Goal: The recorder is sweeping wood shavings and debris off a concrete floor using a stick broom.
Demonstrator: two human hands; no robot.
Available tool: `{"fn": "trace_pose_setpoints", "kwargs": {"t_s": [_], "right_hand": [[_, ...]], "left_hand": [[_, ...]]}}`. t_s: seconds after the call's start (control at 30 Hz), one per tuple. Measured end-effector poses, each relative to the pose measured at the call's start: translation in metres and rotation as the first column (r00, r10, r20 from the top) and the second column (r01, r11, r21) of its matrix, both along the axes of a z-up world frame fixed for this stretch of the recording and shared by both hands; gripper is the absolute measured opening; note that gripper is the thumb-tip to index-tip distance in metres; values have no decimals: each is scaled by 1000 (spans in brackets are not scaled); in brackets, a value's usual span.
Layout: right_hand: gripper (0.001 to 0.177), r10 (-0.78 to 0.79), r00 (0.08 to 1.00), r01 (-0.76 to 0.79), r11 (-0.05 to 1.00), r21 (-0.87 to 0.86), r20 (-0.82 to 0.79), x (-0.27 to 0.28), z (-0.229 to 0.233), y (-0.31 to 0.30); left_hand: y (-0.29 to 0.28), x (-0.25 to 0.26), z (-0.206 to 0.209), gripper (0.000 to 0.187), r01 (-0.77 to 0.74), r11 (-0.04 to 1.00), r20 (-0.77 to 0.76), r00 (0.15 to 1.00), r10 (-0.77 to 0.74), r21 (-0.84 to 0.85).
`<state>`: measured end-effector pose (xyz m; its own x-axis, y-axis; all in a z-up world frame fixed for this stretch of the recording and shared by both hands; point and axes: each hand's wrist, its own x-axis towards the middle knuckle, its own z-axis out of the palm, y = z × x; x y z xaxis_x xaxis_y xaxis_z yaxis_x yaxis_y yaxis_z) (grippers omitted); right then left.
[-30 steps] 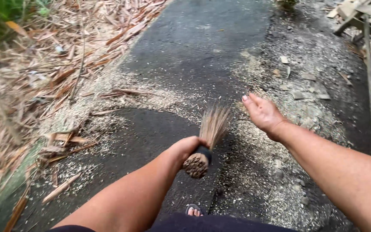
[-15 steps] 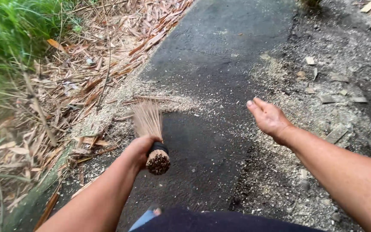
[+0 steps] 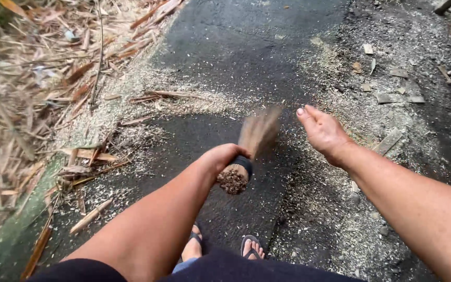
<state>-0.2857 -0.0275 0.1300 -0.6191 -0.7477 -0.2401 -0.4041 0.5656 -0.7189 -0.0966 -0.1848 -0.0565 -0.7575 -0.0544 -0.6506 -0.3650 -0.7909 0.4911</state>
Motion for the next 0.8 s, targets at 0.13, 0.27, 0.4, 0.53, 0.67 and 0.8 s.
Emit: {"fn": "trace_pose_setpoints", "kwargs": {"t_s": [0.13,0.27,0.4,0.53,0.67,0.8], "right_hand": [[76,7,999,-9,999,48,45,16,-2,-10],[77,99,994,-99,995,-2,38,19,-8,-38],[78,168,986,-167,984,-65,15,26,9,-60],[78,179,984,-178,983,-51,13,38,27,-72],[77,170,985,-170,985,-7,42,44,32,-74],[75,151,988,-152,985,81,17,67,48,-80]], "left_hand": [[-50,75,-13,16,-256,966,207,944,259,-38],[-87,155,16,18,-461,886,224,859,460,-52],[-69,167,54,23,-595,784,209,756,620,-175],[-33,164,117,36,-720,650,13,668,744,-242],[-7,151,174,54,-646,763,133,754,643,-24],[-7,113,96,55,-510,858,47,860,507,69]]}}
